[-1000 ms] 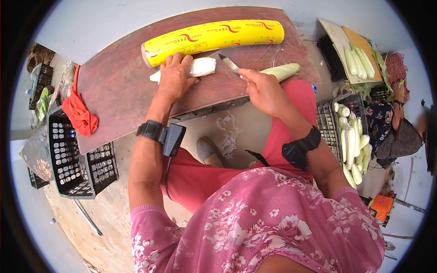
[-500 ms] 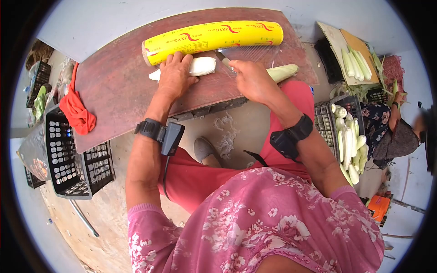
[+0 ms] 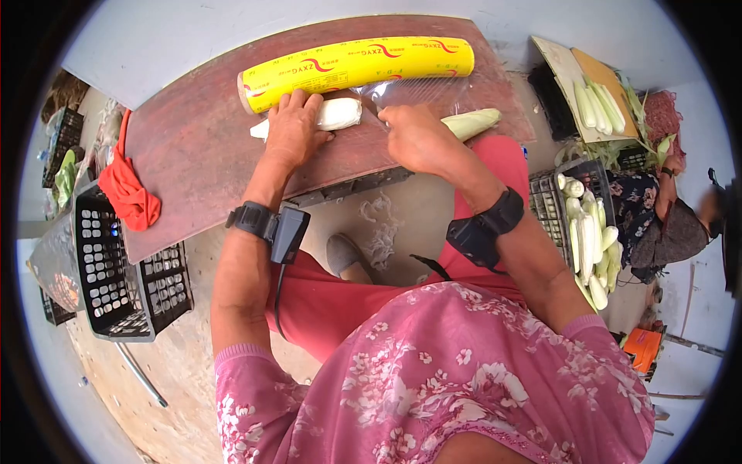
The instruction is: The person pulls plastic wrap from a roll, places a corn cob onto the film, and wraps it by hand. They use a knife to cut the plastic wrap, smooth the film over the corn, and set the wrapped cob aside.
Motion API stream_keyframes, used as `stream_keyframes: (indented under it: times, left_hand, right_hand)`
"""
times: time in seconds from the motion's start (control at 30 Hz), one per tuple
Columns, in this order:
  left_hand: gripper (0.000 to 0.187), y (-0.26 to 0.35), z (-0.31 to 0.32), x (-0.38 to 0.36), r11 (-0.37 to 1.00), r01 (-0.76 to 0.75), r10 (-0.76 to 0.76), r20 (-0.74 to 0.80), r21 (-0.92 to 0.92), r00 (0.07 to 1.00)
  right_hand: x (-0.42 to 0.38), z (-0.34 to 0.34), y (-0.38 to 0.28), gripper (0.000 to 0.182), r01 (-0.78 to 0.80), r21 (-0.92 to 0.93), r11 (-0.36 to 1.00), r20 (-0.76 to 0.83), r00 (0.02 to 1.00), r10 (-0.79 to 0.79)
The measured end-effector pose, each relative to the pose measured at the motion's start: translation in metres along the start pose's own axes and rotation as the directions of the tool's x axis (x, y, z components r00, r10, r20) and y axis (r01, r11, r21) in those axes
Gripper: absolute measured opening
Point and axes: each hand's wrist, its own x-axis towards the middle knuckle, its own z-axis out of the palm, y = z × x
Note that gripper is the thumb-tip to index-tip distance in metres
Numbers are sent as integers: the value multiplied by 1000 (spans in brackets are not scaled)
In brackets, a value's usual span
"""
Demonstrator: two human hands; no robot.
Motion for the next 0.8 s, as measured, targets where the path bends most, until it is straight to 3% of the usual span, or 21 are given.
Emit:
stream_keyframes:
  times: [0.57,0.67,0.77,0.8]
  left_hand:
    - [64,1,-1,-1,1000,-20,20,-17,-7,1000]
    - [63,0,-2,0,1000,-12,12,-7,-16,1000]
    - [64,1,-2,0,1000,-9,9,7,-10,1000]
    - [64,2,-3,0,1000,-6,6,15,-2,1000]
  right_hand:
    - [-97,-24,18,40,86,90,992,193,976,-102]
    - [-103,-22,46,39,161,249,955,-56,987,-152]
    - [-88,-50,56,37,-161,163,973,-238,951,197]
    - [-81,-51,74,38,-166,157,974,-374,903,214]
